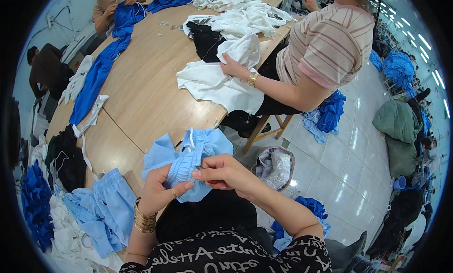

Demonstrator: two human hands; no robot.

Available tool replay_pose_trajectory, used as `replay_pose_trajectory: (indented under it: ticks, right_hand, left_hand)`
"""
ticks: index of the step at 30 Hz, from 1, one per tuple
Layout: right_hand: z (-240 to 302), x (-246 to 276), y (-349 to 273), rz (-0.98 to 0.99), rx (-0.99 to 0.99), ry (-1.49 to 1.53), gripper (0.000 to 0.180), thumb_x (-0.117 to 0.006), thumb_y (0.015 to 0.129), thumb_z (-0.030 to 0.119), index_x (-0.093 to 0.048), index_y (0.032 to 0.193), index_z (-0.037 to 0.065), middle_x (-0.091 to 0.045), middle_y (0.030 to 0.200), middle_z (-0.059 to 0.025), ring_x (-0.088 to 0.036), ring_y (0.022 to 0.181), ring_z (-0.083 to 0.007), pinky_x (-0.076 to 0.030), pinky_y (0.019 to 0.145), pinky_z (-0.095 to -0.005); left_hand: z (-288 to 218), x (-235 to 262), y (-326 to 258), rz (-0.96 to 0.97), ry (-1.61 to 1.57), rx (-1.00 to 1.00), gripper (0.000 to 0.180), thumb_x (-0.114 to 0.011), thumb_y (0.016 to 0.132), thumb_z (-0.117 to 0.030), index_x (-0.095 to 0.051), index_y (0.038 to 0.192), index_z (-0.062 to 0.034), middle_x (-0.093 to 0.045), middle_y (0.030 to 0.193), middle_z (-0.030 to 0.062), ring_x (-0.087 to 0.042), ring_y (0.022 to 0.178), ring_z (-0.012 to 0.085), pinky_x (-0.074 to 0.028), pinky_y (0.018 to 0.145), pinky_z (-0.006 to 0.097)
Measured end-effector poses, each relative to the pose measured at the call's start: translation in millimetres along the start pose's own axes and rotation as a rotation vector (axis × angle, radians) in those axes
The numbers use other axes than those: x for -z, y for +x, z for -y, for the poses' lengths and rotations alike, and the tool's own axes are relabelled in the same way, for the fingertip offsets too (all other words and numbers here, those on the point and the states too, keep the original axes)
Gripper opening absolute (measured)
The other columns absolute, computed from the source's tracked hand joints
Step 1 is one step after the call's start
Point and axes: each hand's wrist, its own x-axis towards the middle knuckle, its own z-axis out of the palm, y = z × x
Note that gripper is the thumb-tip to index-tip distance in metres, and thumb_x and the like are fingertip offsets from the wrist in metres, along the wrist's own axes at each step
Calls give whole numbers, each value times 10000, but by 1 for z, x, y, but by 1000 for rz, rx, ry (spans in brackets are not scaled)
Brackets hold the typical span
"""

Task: Trimming loose threads from the waistbands of blue shorts using thread snips in a factory setting.

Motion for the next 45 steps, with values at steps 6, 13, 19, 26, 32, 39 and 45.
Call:
replay_pose_trajectory:
  ticks: [6,13,19,26,32,39,45]
  right_hand:
    - [-2,2,-3,8,-5,63,305,-641,786,234,-464,597,72,-427,505,6,-319,388,-35,-180,376,-185]
    - [-6,3,-6,-21,-34,84,269,-636,785,230,-494,638,56,-439,506,5,-326,382,-39,-184,370,-183]
    - [-4,2,-6,-52,-72,96,319,-657,791,246,-476,598,68,-438,524,19,-341,413,-37,-188,383,-175]
    - [5,-6,-12,-250,384,-647,299,-708,751,216,-495,628,46,-447,508,17,-388,435,-60,-279,417,-215]
    - [4,-16,-13,-315,552,-961,250,-713,742,224,-559,696,34,-501,516,-30,-463,467,-82,-363,450,-223]
    - [4,-20,-11,-387,210,-484,221,-678,786,207,-563,715,32,-535,550,10,-488,488,-39,-357,433,-189]
    - [5,-18,-14,-392,228,-513,209,-672,782,160,-520,695,47,-528,570,17,-487,498,-30,-332,436,-164]
  left_hand:
    - [4,-1,1,13,101,-66,324,-701,759,-200,-591,993,-4,-620,801,89,-574,698,137,-453,643,252]
    - [15,-1,1,25,141,-108,304,-699,759,-233,-591,909,7,-602,739,113,-555,636,155,-442,586,273]
    - [16,1,4,61,100,-104,313,-693,765,-241,-593,934,2,-608,756,102,-555,643,156,-447,599,267]
    - [16,10,12,195,-471,93,340,-596,857,-231,-552,1079,22,-583,920,3,-506,824,51,-439,730,213]
    - [20,-1,16,131,-632,196,268,-587,860,-194,-586,1030,13,-602,913,13,-532,807,52,-443,715,207]
    - [23,-26,16,-224,-651,62,190,-631,823,-117,-605,958,14,-621,853,12,-548,746,51,-446,668,199]
    - [14,-24,18,-212,-627,73,175,-637,814,-124,-617,917,16,-633,821,23,-553,707,44,-450,641,194]
